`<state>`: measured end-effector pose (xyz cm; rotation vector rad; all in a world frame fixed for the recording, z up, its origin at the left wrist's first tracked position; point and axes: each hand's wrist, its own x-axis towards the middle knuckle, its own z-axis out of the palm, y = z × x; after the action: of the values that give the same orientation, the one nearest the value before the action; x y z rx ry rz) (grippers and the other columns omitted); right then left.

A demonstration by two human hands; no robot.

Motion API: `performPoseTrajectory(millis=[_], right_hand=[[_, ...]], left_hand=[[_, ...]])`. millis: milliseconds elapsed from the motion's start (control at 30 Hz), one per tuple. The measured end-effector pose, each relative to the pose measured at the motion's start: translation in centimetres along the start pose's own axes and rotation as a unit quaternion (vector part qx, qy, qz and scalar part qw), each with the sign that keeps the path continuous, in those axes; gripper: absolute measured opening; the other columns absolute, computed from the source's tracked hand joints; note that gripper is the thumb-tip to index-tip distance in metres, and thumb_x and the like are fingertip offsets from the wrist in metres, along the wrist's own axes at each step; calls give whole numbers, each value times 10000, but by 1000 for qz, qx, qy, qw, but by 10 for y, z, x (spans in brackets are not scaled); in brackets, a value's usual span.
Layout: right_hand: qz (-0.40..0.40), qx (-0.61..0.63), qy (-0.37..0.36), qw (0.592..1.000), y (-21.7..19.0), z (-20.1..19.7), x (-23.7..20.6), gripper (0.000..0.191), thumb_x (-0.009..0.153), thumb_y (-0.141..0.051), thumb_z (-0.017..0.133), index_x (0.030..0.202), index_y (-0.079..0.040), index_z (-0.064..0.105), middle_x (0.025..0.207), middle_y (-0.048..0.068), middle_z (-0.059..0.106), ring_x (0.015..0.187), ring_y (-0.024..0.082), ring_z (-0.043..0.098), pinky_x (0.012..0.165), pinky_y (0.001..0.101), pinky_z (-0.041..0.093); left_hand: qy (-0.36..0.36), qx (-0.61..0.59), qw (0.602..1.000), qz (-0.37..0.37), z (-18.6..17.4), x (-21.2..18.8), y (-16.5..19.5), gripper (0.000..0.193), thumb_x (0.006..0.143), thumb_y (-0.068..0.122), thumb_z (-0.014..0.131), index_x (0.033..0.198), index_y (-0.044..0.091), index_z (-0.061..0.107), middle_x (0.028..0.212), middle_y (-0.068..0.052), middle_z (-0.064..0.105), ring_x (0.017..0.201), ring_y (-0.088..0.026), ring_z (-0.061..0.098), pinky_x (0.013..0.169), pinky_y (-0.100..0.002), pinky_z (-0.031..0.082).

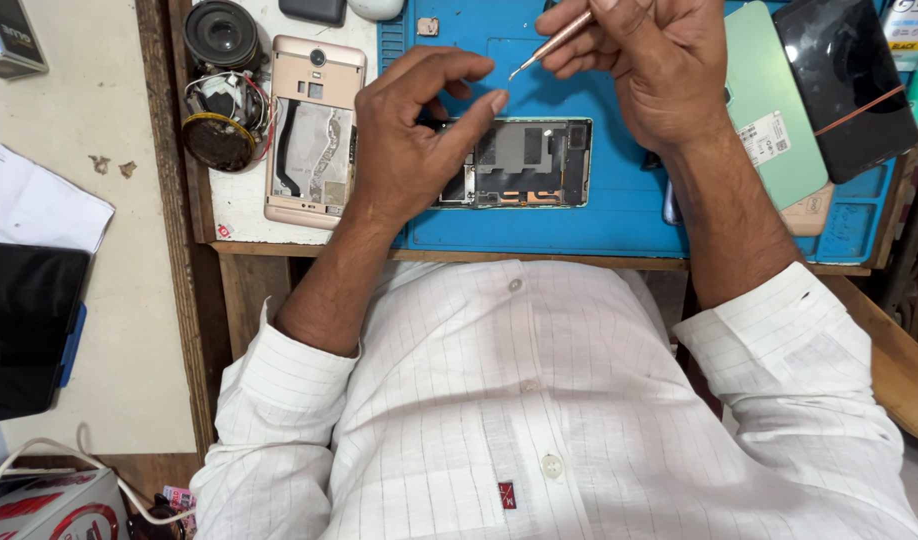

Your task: The person repairs a disassembled smartphone at a workbench. They hold the phone midframe on a blue repair mat, use a copper probe tool and their fingers to work on the internal components, reposition the phone, and continue manipulating parts inside the chassis throughout the clip.

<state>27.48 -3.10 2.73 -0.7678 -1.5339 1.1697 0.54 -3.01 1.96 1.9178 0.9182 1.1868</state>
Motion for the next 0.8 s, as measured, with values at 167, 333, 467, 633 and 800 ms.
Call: performPoseTrajectory(millis=[167, 333, 467, 633, 800], right_hand=[[30, 14, -4, 999, 4, 3, -2, 298, 1275, -215, 509, 1182, 21, 664, 1163, 217, 734, 1020, 231, 776, 887, 326, 683], [21, 7, -13, 1000, 2, 5, 0, 288, 1231, -197, 484, 1184, 30, 654, 1172, 222, 726, 1030, 237, 770, 892, 334, 684], [11, -9, -8, 1000, 1, 8, 1, 291, 1212, -207, 488, 1182, 40, 638, 1159, 222, 715, 1018, 235, 763, 882, 337, 680], [-44, -49, 35, 997, 0, 8, -3, 292, 1245, -226, 513, 1152, 19, 642, 1068, 186, 730, 916, 207, 774, 800, 304, 686], [-57, -88, 44, 993, 1, 7, -3, 247, 1254, -182, 586, 1134, 24, 650, 956, 171, 736, 773, 192, 753, 675, 283, 656]], left_hand=[[-14, -9, 1000, -5, 2, -1, -3, 231, 957, 255, 866, 1107, 116, 760, 990, -26, 769, 878, -110, 729, 692, -253, 578], [-11, -8, 1000, 12, 5, -1, -3, 177, 977, 247, 847, 1068, 121, 761, 936, -24, 764, 854, -102, 727, 688, -255, 580], [-13, -36, 999, -22, 4, 0, 1, 94, 1009, 202, 808, 1046, 122, 777, 924, -23, 768, 810, -90, 711, 659, -239, 550], [12, -343, 921, -185, 8, -5, 10, 146, 1029, 202, 750, 1113, 83, 763, 944, -47, 769, 841, -90, 702, 712, -236, 557], [-15, -520, 820, -240, 14, -4, 9, 203, 1054, 210, 702, 1134, 28, 740, 965, -79, 766, 846, -107, 706, 707, -245, 559]])
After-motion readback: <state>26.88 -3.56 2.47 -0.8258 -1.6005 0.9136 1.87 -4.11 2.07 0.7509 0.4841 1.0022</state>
